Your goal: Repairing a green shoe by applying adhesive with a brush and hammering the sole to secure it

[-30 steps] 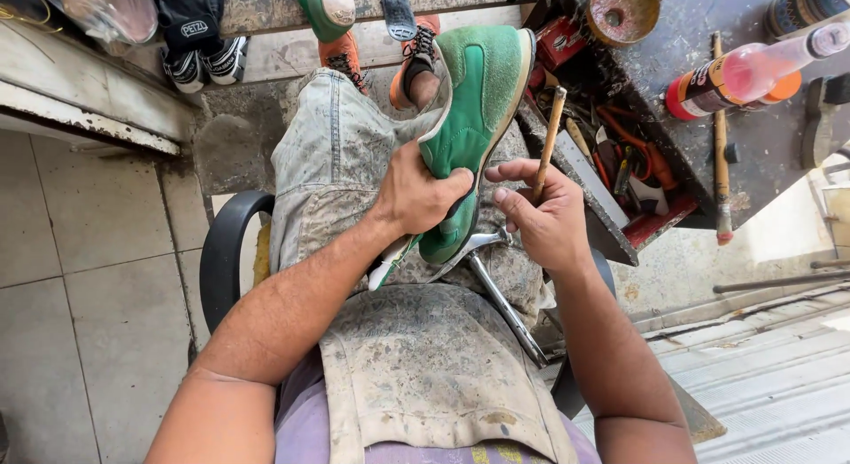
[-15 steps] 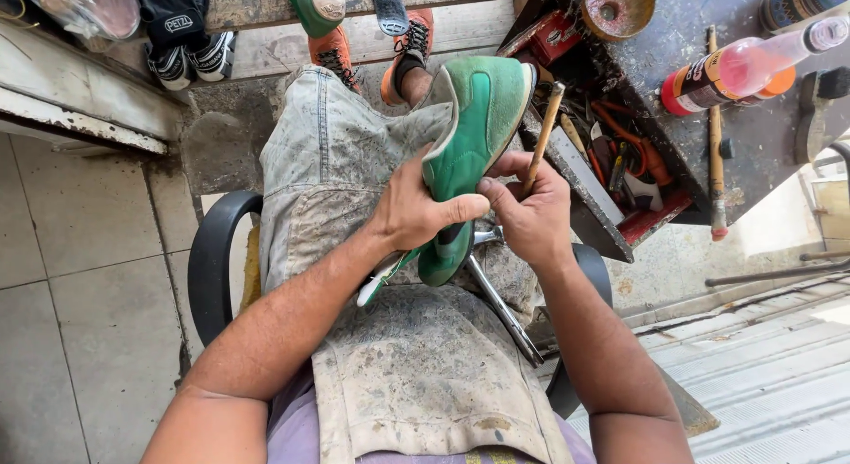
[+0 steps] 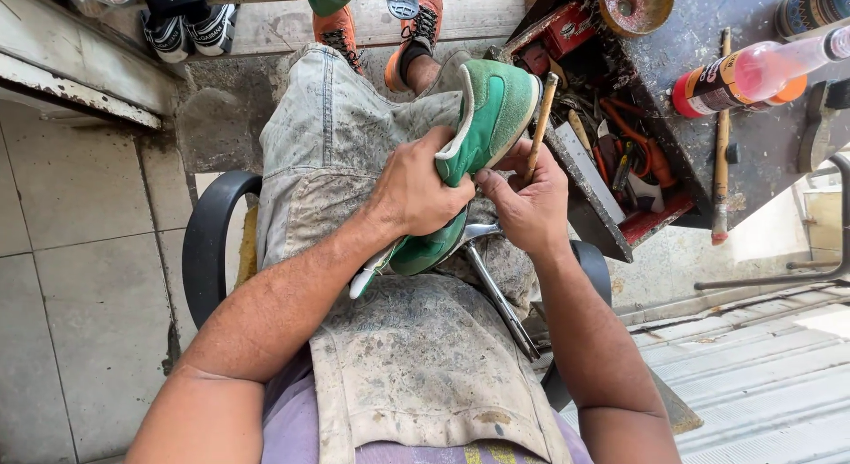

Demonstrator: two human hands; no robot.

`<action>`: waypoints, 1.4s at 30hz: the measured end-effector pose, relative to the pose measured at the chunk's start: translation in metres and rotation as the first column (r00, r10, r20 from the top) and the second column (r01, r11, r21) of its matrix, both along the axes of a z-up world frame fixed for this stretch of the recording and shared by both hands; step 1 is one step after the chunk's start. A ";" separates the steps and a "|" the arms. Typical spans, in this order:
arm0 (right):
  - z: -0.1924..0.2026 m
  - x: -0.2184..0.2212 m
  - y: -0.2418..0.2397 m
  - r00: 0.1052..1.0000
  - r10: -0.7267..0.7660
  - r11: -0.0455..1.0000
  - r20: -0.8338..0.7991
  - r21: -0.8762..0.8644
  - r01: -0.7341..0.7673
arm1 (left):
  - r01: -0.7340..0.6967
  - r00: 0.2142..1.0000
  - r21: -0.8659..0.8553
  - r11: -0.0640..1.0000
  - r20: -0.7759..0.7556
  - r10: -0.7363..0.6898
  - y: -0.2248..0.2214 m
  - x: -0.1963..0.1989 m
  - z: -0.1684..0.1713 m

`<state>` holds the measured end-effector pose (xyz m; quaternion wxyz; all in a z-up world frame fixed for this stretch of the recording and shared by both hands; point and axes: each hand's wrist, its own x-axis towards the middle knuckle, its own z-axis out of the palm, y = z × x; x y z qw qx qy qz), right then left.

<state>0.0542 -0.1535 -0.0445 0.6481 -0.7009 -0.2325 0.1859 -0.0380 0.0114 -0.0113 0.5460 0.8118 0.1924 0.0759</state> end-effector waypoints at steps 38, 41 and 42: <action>0.171 0.158 -0.173 0.772 -0.513 0.858 0.375 0.217 0.465 | 0.050 0.916 0.108 0.993 -0.400 -0.003 0.020 0.027 0.012; 0.175 0.192 -0.172 0.801 -0.532 0.847 0.274 0.186 0.499 | 0.062 0.896 0.101 0.993 -0.444 -0.010 0.021 0.027 0.017; 0.176 0.200 -0.169 0.791 -0.566 0.824 0.232 0.134 0.550 | 0.062 0.891 0.100 0.993 -0.455 -0.010 0.022 0.027 0.016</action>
